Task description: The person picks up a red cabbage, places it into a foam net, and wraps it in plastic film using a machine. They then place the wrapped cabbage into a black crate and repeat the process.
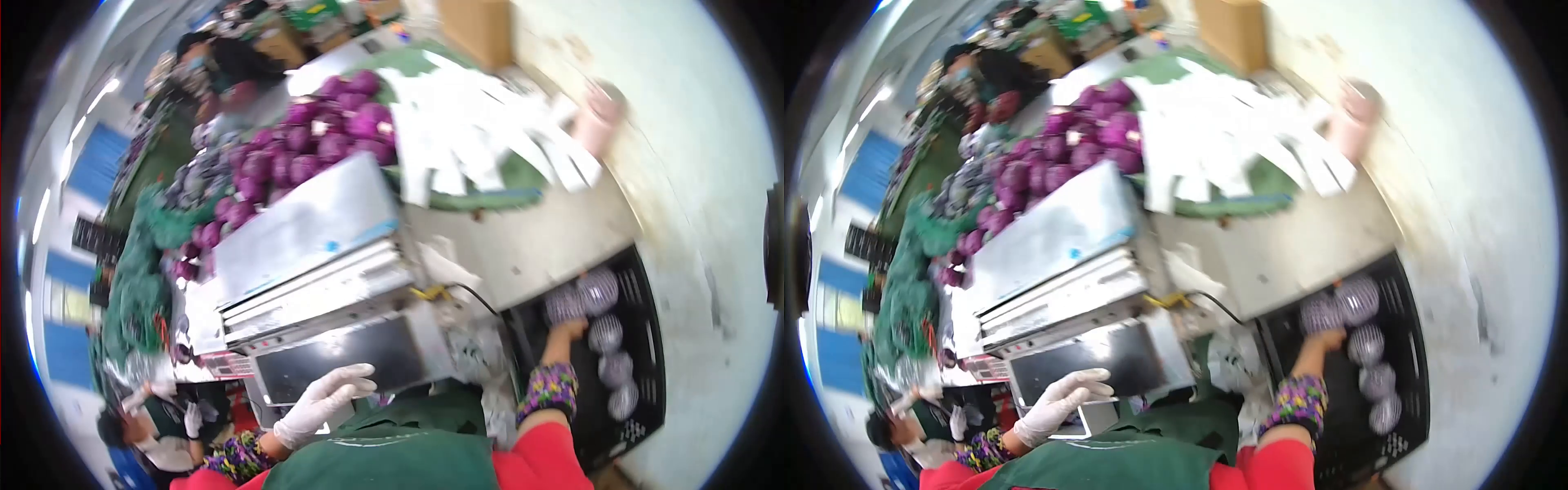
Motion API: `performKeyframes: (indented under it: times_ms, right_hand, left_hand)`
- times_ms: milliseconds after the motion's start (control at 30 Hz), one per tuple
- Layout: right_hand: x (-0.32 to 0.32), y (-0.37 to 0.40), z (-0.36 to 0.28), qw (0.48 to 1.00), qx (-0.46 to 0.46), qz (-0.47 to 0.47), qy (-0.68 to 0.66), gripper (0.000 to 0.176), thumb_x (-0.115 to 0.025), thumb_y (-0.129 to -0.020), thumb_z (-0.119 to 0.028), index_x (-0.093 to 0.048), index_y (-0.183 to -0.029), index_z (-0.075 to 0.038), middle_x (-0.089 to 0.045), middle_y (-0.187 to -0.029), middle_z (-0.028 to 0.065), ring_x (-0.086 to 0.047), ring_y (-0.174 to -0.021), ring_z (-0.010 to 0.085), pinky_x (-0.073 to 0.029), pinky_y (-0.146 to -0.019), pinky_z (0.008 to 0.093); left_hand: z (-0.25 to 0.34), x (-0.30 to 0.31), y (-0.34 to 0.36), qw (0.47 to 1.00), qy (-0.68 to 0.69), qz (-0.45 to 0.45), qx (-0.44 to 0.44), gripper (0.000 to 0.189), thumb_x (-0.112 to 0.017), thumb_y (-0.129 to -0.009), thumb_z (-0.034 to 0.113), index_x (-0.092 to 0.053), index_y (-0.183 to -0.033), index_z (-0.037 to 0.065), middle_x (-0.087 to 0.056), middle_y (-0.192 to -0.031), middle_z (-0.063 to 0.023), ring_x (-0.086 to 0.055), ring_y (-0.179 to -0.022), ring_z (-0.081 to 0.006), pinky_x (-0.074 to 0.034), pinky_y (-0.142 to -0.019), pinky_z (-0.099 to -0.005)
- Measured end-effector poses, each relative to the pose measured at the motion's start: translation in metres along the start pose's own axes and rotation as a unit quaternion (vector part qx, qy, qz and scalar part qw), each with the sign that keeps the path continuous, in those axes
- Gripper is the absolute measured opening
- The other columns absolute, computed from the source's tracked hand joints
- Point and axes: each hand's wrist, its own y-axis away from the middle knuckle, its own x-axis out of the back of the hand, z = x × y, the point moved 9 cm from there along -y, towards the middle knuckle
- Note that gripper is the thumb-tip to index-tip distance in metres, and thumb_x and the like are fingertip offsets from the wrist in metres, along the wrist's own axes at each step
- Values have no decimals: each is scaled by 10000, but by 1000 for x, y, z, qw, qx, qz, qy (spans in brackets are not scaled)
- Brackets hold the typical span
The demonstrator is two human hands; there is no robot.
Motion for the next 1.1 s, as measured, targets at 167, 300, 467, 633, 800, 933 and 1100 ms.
performKeyframes:
  times_ms: [167,300,467,633,800,933,1100]
  right_hand:
    - [84,112,-45,991,-81,50,-89,686,-567,-821,-442,-451,-1328,5,-485,-1332,221,-506,-1188,358,-441,-969,447]
    - [106,130,-130,955,255,-77,-129,387,-526,-892,-176,-512,-1233,8,-531,-1252,190,-527,-1135,304,-436,-943,363]
    - [136,323,-285,804,545,-215,-102,209,-461,-906,-23,-555,-1085,30,-608,-1011,119,-597,-921,181,-489,-802,296]
    - [52,503,-372,684,603,-400,-86,150,-509,-890,-21,-603,-1002,12,-617,-914,86,-613,-786,143,-498,-705,262]
    - [-58,621,-425,586,725,-360,-40,271,-610,-830,-228,-618,-1046,-65,-620,-950,105,-593,-921,270,-460,-783,385]
    - [-116,672,-449,568,808,-139,75,399,-623,-817,-328,-611,-1091,-38,-616,-1041,124,-590,-909,302,-443,-796,449]
    - [-124,662,-461,555,809,-191,0,269,-589,-822,-245,-613,-1009,-53,-619,-956,126,-573,-916,298,-411,-765,472]
  left_hand:
    - [60,86,-18,981,-129,11,-143,342,-501,-959,97,-499,-1290,11,-578,-1211,-72,-544,-1106,-129,-422,-976,-282]
    - [160,163,-80,942,-148,95,-284,314,-545,-940,116,-557,-1230,-2,-608,-1171,-61,-576,-1030,-111,-463,-905,-269]
    - [255,210,-248,829,-382,211,-351,582,-659,-834,269,-442,-1341,86,-588,-1134,-177,-570,-1075,-272,-439,-953,-374]
    - [271,236,-412,832,-422,334,-137,988,-640,-685,666,-293,-1444,137,-511,-1295,-237,-555,-1139,-371,-448,-949,-449]
    - [284,218,-442,785,-471,394,-83,1060,-714,-601,667,-307,-1443,168,-485,-1278,-254,-546,-1134,-385,-457,-942,-423]
    - [286,239,-460,829,-396,368,-144,1035,-788,-564,610,-393,-1399,145,-471,-1263,-278,-516,-1150,-403,-437,-973,-399]
    - [317,245,-359,829,-280,380,-300,889,-836,-608,443,-446,-1339,119,-440,-1258,-232,-432,-1201,-365,-349,-1052,-393]
